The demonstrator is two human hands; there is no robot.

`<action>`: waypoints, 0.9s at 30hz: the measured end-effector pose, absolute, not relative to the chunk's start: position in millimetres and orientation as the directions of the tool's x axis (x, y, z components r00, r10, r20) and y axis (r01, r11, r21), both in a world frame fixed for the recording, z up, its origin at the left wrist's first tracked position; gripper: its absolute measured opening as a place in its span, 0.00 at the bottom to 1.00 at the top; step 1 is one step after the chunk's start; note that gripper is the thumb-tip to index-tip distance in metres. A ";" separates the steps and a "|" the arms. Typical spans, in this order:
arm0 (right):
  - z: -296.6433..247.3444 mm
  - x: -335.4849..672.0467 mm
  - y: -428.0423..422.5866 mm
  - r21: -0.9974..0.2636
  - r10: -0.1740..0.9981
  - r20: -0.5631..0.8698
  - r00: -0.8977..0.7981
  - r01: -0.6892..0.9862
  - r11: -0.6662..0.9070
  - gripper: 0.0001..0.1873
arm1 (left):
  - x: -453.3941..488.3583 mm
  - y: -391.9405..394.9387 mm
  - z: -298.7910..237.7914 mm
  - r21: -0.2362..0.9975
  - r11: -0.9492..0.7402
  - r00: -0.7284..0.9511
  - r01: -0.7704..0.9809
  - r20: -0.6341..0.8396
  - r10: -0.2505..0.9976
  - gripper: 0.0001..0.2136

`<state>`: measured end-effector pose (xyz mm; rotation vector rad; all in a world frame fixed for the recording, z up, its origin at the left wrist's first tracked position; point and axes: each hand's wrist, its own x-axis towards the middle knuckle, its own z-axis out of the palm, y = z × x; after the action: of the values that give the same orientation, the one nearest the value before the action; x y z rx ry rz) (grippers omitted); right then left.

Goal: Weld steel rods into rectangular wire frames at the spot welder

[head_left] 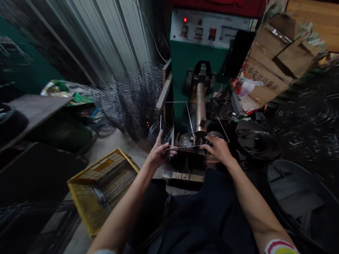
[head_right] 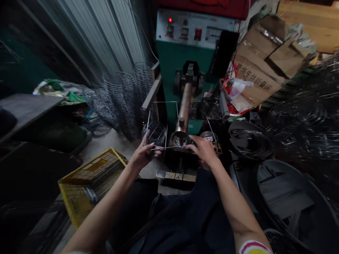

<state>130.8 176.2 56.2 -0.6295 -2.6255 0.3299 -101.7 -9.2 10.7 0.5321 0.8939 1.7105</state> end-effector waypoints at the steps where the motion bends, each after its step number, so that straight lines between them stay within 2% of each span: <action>1: 55.5 129.9 176.5 -0.315 0.480 0.337 -0.810 0.384 0.868 0.22 | -102.3 -9.2 11.4 0.787 -0.127 -0.317 -0.604 -0.092 0.944 0.44; 9: 45.9 137.6 180.3 -0.323 0.521 0.351 -0.778 0.422 0.847 0.26 | -102.3 -12.7 12.0 0.840 -0.075 -0.323 -0.537 -0.122 0.939 0.41; 12: 45.2 154.3 194.2 -0.337 0.618 0.473 -0.628 0.519 0.785 0.31 | -103.4 -9.9 9.0 0.836 -0.080 -0.318 -0.543 -0.117 0.941 0.42; 14: 42.2 165.3 206.6 -0.460 0.728 0.484 -0.486 0.567 0.684 0.31 | -103.4 -8.1 7.7 0.828 -0.092 -0.312 -0.553 -0.103 0.944 0.44; 17: 34.6 177.0 216.1 -0.777 0.885 0.266 -0.382 0.458 0.431 0.28 | -96.6 -15.1 7.9 0.818 -0.106 -0.312 -0.566 -0.093 0.946 0.46; 19: 28.5 186.7 206.8 -0.925 0.916 0.089 -0.392 0.308 0.221 0.29 | -84.9 -32.1 6.3 0.821 -0.106 -0.310 -0.561 -0.090 0.947 0.47; 23: 9.8 235.3 145.0 -0.993 0.896 -0.081 -0.437 0.112 -0.036 0.32 | -54.5 -84.8 -10.6 0.827 -0.056 -0.268 -0.559 -0.116 0.956 0.49; 27: -12.8 315.5 67.9 -0.968 0.880 -0.249 -0.404 0.133 -0.212 0.30 | -55.5 -116.9 -22.2 0.748 -0.041 -0.253 -0.663 -0.172 0.952 0.50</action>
<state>315.5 67.9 -12.8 -1.2184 -1.4702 1.6734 -55.5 -116.9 -22.2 0.4482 0.8826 1.6256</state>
